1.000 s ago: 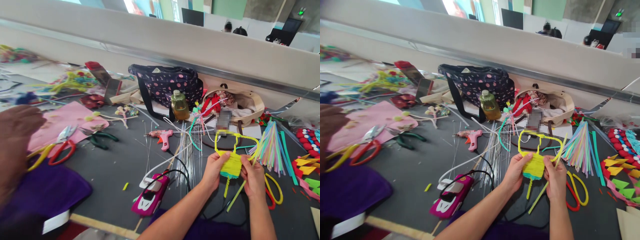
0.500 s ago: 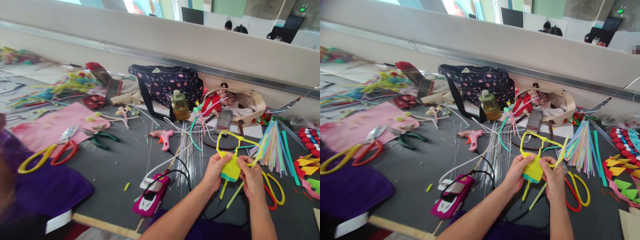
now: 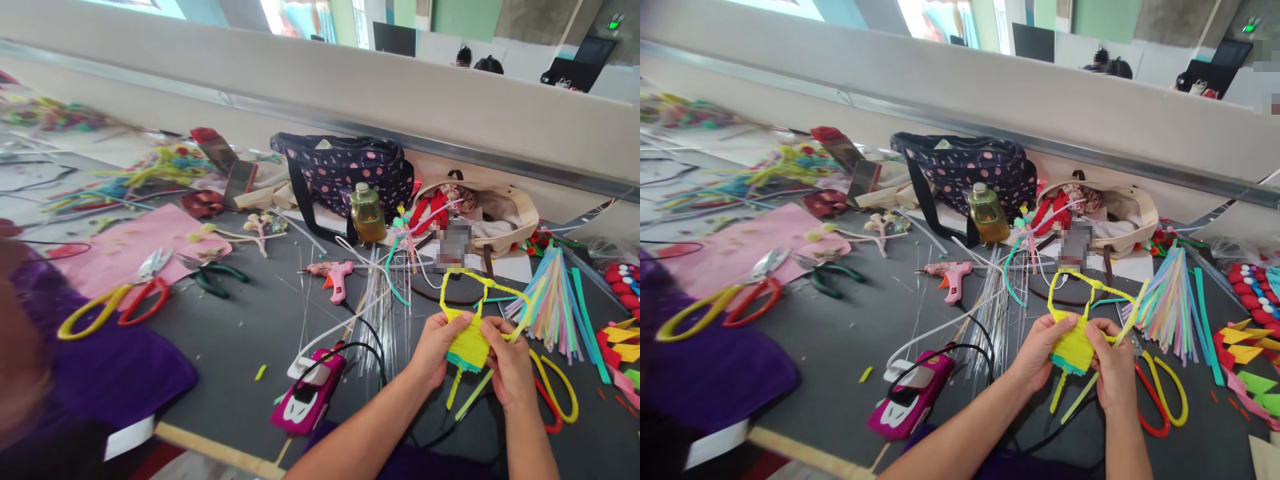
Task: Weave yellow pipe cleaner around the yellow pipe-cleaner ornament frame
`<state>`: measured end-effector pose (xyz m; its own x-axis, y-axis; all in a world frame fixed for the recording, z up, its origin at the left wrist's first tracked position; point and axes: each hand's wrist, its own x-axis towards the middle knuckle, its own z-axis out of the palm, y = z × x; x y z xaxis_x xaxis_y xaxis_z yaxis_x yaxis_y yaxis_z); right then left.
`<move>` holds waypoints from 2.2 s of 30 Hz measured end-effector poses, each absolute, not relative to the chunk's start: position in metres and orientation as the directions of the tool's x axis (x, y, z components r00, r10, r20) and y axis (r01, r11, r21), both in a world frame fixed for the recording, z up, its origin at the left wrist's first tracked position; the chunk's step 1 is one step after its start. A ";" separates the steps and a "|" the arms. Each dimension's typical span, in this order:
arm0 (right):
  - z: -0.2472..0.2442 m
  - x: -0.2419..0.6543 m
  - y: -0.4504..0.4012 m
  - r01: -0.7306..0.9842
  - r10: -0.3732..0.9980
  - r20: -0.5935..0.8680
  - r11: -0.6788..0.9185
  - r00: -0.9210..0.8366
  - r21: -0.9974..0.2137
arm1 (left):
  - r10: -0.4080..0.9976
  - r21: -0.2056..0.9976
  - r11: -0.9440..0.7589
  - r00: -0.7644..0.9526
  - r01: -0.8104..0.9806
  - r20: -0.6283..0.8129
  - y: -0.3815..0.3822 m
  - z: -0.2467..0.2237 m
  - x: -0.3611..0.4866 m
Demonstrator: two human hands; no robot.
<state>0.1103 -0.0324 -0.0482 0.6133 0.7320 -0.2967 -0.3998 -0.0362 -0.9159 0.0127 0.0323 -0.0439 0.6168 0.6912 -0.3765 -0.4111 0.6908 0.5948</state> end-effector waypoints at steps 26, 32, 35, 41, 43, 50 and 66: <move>-0.057 0.127 -0.028 -0.428 0.697 -0.274 0.053 0.662 -0.902 | 0.701 0.591 0.691 0.586 -0.416 -0.407 0.045 -0.056 0.014; -0.056 0.156 -0.041 -0.503 0.698 -0.216 0.236 0.683 -0.831 | 0.688 0.553 0.715 0.570 -0.428 -0.448 0.056 -0.059 0.012; -0.052 0.172 -0.053 -0.500 0.684 -0.180 0.304 0.707 -0.811 | 0.693 0.574 0.708 0.561 -0.411 -0.453 0.058 -0.061 0.010; -0.052 0.190 -0.065 -0.540 0.775 -0.122 0.308 0.620 -0.783 | 0.716 0.589 0.686 0.540 -0.426 -0.443 0.059 -0.063 0.010; -0.052 0.195 -0.068 -0.504 0.728 -0.122 0.334 0.675 -0.797 | 0.725 0.590 0.678 0.532 -0.438 -0.437 0.059 -0.063 0.010; -0.051 0.188 -0.062 -0.393 0.682 -0.062 0.343 0.729 -0.853 | 0.749 0.642 0.644 0.514 -0.415 -0.419 0.057 -0.059 0.009; -0.042 0.152 -0.049 -0.348 0.700 -0.099 0.224 0.708 -0.911 | 0.806 0.631 0.578 0.482 -0.518 -0.344 0.048 -0.062 0.015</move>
<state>0.1522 -0.0491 -0.0417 0.7077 0.6996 -0.0985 -0.3478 0.2236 -0.9105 0.0152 0.0475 -0.0620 0.4817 0.8060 -0.3439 -0.5176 0.5784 0.6305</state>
